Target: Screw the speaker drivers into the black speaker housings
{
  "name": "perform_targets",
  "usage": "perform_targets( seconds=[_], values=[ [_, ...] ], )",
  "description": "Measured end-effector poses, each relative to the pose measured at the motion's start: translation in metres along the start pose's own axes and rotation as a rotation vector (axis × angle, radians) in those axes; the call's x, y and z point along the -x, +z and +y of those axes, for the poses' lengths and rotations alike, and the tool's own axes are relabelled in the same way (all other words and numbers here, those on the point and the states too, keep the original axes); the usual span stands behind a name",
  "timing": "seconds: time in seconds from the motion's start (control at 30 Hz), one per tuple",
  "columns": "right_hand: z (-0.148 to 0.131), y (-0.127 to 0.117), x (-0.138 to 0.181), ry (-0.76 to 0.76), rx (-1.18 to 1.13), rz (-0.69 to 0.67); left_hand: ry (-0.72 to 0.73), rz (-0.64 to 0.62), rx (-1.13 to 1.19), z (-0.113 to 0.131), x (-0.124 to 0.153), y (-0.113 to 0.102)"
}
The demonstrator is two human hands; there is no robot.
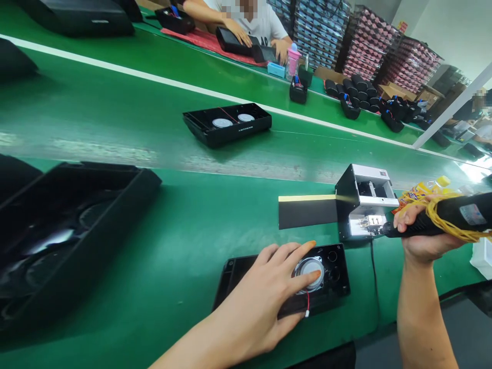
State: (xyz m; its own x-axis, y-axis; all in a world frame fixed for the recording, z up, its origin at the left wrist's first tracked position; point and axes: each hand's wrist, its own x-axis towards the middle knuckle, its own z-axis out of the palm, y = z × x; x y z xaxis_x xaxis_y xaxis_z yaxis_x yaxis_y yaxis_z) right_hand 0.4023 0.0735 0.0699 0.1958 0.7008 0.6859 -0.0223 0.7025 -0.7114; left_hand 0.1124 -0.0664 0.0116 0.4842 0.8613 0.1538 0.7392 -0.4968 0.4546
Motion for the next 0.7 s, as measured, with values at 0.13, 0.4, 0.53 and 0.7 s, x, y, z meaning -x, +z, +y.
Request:
perform_targets(
  seconds=[0.13,0.4,0.53,0.7],
  values=[
    [0.0001,-0.0091,0.0039,-0.049,-0.018,0.009,0.004,-0.010,0.011,0.0002,-0.0002,-0.0007],
    [0.0000,-0.0066,-0.0006,-0.108,-0.010,-0.004,-0.002,-0.005,-0.006,-0.0007,0.0001,0.0026],
    [0.0001,-0.0075,0.0012,-0.055,0.014,-0.047,0.005,0.003,0.009,-0.0018,-0.0001,0.0035],
    [-0.0040,-0.0025,-0.0040,-0.041,-0.012,0.017,0.035,-0.031,-0.046,-0.0044,0.0016,0.0019]
  ],
)
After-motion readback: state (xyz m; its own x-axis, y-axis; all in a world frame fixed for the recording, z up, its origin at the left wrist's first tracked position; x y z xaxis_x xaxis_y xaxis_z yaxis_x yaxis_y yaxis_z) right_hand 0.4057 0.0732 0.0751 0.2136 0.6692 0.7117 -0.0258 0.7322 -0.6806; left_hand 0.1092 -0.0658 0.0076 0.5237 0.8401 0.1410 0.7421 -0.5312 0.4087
